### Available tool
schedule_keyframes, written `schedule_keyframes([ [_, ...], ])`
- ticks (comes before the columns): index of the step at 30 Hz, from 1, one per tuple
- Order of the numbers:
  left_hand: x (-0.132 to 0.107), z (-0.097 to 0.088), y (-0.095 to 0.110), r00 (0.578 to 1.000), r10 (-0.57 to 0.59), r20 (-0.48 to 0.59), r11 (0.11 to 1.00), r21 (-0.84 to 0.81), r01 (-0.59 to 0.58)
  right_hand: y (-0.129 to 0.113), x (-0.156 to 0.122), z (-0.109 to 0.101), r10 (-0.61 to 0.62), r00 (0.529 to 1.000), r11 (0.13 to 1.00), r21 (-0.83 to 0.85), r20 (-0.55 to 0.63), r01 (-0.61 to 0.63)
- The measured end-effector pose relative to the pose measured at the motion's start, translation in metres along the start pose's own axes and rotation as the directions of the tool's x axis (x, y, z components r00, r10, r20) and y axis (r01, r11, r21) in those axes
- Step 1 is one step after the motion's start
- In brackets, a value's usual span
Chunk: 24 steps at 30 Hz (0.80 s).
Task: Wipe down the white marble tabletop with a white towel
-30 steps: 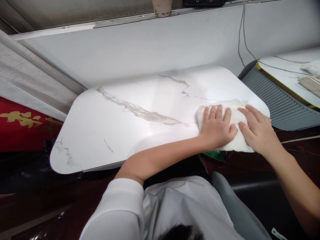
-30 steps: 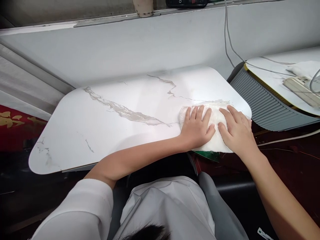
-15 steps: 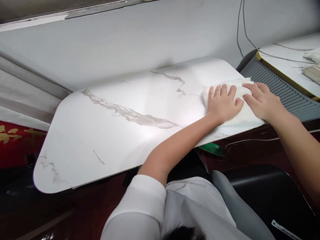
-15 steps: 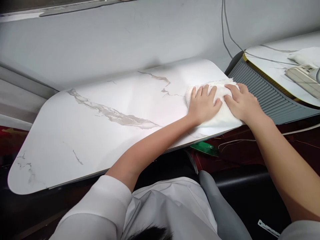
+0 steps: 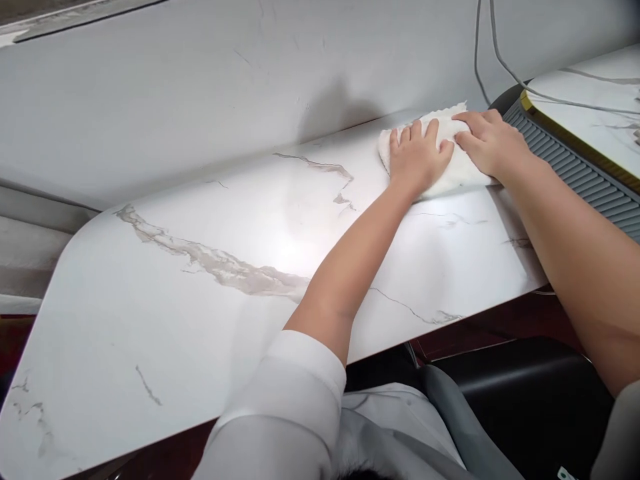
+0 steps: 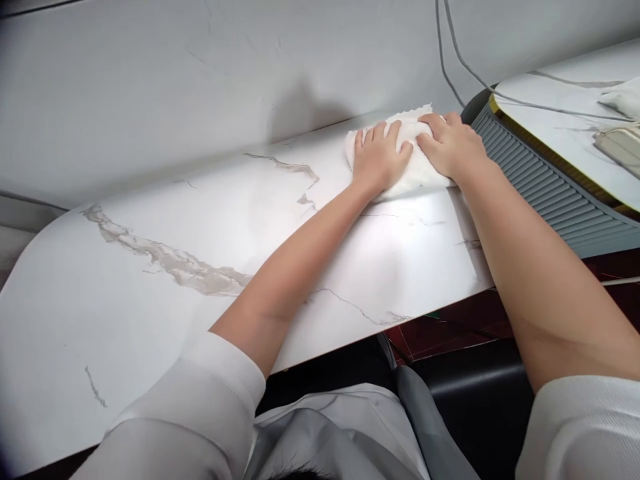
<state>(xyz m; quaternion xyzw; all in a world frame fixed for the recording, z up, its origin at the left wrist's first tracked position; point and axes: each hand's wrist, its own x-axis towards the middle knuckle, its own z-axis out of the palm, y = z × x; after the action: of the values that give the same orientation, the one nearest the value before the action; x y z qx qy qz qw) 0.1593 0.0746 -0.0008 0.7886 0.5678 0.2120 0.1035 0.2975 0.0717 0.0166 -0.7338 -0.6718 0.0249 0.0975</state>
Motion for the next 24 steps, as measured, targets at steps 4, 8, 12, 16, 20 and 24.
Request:
schedule_keyframes([
  [4, 0.028, 0.001, -0.014, 0.997, -0.071, 0.011, 0.997, 0.018, 0.071, -0.007, 0.034, 0.009, 0.001, 1.000, 0.998, -0.055, -0.002, -0.001],
  [8, 0.050, 0.005, -0.026, 0.992, -0.117, 0.046, 0.993, 0.012, 0.116, -0.017, 0.052, 0.010, 0.030, 0.997, 0.995, -0.097, 0.073, -0.023],
  [12, 0.067, 0.009, -0.038, 0.995, -0.091, 0.044, 0.995, -0.034, 0.093, -0.024, 0.065, 0.009, 0.041, 0.993, 0.989, -0.146, 0.110, -0.025],
  [16, 0.076, 0.011, -0.044, 0.996, -0.082, 0.031, 0.997, -0.012, 0.082, -0.025, 0.075, 0.011, 0.054, 0.992, 0.990, -0.137, 0.116, -0.038],
  [20, 0.073, 0.007, -0.043, 0.994, -0.098, 0.054, 0.995, 0.020, 0.097, -0.022, 0.079, 0.015, -0.005, 0.997, 0.996, -0.089, 0.071, 0.011],
  [24, 0.064, 0.002, -0.038, 0.991, -0.120, 0.064, 0.993, 0.011, 0.120, -0.015, 0.077, 0.020, -0.178, 0.984, 0.982, -0.073, -0.007, 0.177],
])
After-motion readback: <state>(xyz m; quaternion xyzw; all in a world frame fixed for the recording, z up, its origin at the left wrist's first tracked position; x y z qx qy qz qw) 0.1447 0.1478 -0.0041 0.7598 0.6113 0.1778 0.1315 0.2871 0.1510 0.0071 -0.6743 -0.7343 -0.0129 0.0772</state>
